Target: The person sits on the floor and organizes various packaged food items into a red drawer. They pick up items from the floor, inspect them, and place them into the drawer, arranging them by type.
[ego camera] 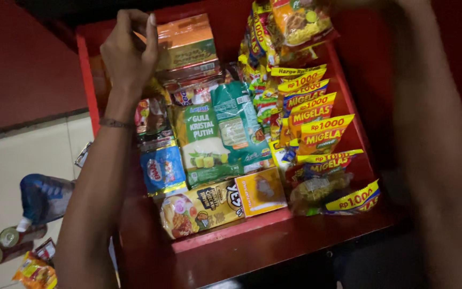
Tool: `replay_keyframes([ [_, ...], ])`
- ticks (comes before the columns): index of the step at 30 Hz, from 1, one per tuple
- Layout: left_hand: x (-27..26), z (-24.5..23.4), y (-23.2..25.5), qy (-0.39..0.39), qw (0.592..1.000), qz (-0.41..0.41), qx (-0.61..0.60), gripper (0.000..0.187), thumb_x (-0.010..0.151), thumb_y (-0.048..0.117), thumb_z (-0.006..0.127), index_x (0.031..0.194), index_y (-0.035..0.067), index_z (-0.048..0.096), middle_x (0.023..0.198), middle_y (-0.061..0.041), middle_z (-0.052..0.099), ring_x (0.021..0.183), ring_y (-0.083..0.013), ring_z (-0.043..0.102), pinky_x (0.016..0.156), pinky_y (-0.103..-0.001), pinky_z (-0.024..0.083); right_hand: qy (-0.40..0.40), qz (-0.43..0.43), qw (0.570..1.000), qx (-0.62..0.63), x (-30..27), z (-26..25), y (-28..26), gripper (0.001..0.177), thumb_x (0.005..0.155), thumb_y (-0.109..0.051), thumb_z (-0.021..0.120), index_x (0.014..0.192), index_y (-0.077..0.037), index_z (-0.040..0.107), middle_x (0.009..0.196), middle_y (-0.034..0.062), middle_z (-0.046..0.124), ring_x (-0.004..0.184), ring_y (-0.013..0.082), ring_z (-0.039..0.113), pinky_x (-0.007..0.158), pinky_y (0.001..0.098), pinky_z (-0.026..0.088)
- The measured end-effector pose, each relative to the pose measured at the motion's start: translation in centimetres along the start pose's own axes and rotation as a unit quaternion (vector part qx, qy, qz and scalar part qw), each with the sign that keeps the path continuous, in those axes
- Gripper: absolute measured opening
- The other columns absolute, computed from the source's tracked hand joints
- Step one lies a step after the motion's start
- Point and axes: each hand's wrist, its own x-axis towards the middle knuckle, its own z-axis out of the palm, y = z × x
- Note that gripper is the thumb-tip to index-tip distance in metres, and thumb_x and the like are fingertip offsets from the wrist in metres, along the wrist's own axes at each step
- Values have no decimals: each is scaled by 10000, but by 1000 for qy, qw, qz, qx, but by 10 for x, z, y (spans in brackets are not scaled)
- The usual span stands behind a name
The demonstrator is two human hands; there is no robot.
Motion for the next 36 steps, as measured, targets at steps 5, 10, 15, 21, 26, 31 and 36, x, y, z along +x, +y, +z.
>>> replay_keyframes([
  [5, -4, 1, 8, -52, 998, 29, 7, 97, 1121, 123, 702, 1097, 60, 633, 921, -83, 730, 718, -214, 728, 600, -334, 524, -36, 25, 998, 42, 20, 19, 45, 367, 903, -267, 826, 1139, -12, 706, 956, 93, 744, 811, 191, 694, 662, 378, 557],
  [10, -5, 5, 13, -86, 995, 47, 20, 135, 1115, 157, 728, 1070, 65, 641, 883, -61, 726, 688, -192, 714, 578, -321, 519, -25, -14, 991, 133, 33, 33, 64, 358, 903, -276, 818, 1122, -16, 706, 932, 87, 743, 786, 191, 686, 633, 380, 547],
  [15, -7, 9, 13, -105, 991, 78, 41, 129, 1128, 162, 723, 1072, 82, 640, 872, -55, 708, 703, -186, 715, 564, -307, 504, 129, -15, 991, 21, 12, 40, 50, 415, 950, -302, 841, 1215, -20, 691, 1004, 194, 742, 862, 283, 730, 706, 418, 564],
  [21, -5, 6, 13, -113, 991, 63, 46, 131, 1124, 169, 717, 1063, 80, 641, 873, -61, 709, 697, -201, 711, 545, -323, 485, 34, -28, 998, -54, 1, 36, -2, 685, 711, -235, 921, 1332, -102, 664, 1200, 234, 684, 1065, 387, 661, 866, 466, 537],
  [26, -6, 5, 11, -104, 992, 66, 30, 95, 1113, 149, 689, 1082, 76, 635, 914, -66, 720, 727, -207, 720, 569, -322, 501, -36, 19, 999, -33, -5, 33, -17, 758, 803, -224, 840, 1508, -181, 561, 1246, 218, 689, 1086, 370, 694, 889, 470, 562],
  [31, -6, 7, 10, -114, 991, 67, 31, 110, 1103, 158, 700, 1062, 74, 641, 894, -69, 715, 719, -224, 713, 582, -326, 516, -77, -22, 996, -50, -7, 27, -9, 883, 731, -159, 851, 1536, -186, 489, 1300, 199, 664, 1152, 364, 659, 931, 447, 549],
  [36, -7, 8, 10, -113, 990, 77, 40, 129, 1105, 158, 701, 1030, 72, 641, 892, -58, 714, 723, -207, 718, 577, -321, 511, -113, -44, 989, -79, -4, 27, -2, 923, 766, -214, 858, 1583, -199, 427, 1326, 210, 649, 1197, 389, 625, 957, 471, 525],
])
